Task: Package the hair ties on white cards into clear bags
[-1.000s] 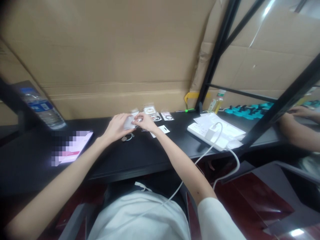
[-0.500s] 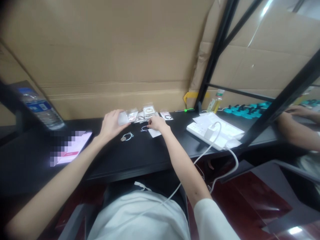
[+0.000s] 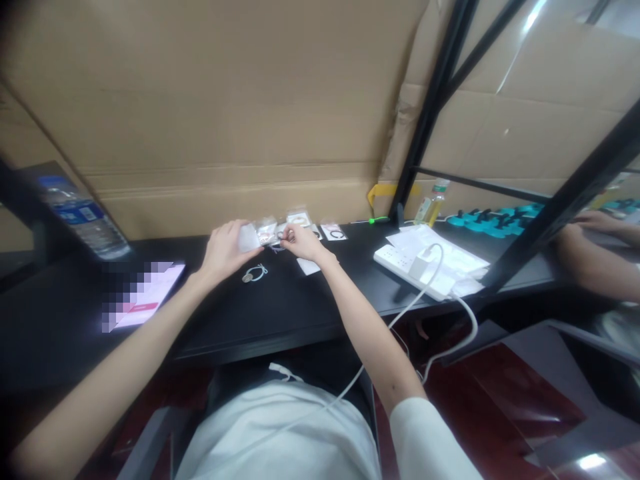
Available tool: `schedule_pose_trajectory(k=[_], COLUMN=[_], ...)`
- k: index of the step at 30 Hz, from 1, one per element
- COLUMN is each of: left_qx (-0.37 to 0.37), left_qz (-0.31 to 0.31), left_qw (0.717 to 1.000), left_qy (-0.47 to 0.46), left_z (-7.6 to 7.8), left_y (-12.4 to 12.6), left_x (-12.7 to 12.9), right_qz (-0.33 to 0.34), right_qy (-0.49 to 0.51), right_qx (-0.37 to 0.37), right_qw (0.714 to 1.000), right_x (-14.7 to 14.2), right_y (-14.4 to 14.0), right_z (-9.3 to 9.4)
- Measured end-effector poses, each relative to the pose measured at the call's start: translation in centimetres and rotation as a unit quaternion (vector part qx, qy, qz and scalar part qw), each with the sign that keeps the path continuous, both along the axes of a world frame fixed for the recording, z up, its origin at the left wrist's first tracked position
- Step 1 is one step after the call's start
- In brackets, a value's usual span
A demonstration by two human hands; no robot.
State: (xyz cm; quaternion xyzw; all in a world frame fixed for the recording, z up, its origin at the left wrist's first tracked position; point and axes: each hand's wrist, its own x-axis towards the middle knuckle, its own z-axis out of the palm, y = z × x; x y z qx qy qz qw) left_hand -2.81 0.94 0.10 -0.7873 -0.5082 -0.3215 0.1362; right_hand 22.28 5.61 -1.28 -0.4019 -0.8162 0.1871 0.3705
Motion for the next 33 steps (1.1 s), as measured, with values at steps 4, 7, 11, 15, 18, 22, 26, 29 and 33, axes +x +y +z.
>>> schedule_pose_trajectory(k=[4, 7, 11, 15, 18, 22, 26, 29, 33], left_qx=[-0.007, -0.012, -0.020, -0.028, -0.029, -0.027, -0.024, -0.022, -0.017], left_qz=[0.002, 0.003, 0.010, 0.004, 0.006, 0.002, -0.002, -0.004, -0.014], left_qw=[1.000, 1.000, 1.000, 1.000, 1.000, 1.000, 1.000, 1.000, 1.000], left_qy=[-0.008, -0.011, -0.006, -0.005, -0.003, 0.002, 0.003, -0.002, 0.001], left_z=[0.0, 0.0, 0.1, 0.2, 0.1, -0.1, -0.1, 0.0, -0.1], left_y=[0.0, 0.0, -0.1, -0.2, -0.2, -0.1, -0.1, -0.2, -0.2], left_x=[0.0, 0.1, 0.1, 0.1, 0.0, 0.1, 0.3, 0.5, 0.6], right_qz=[-0.007, 0.013, 0.022, -0.006, -0.013, -0.021, -0.008, -0.006, -0.023], right_qy=[0.062, 0.098, 0.122, 0.111, 0.131, 0.147, 0.091, 0.033, -0.004], right_qx=[0.018, 0.038, 0.070, 0.082, 0.106, 0.112, 0.124, 0.154, 0.183], right_qw=[0.998, 0.994, 0.990, 0.990, 0.986, 0.983, 0.988, 0.987, 0.983], right_x=[-0.5, -0.6, -0.7, -0.9, -1.2, -2.0, -3.1, -3.5, -3.5], right_y=[-1.1, -1.4, -1.5, -1.9, -2.2, -2.5, -2.4, -2.3, -2.1], right_z=[1.1, 1.7, 2.0, 2.3, 2.5, 2.2, 1.5, 1.1, 0.7])
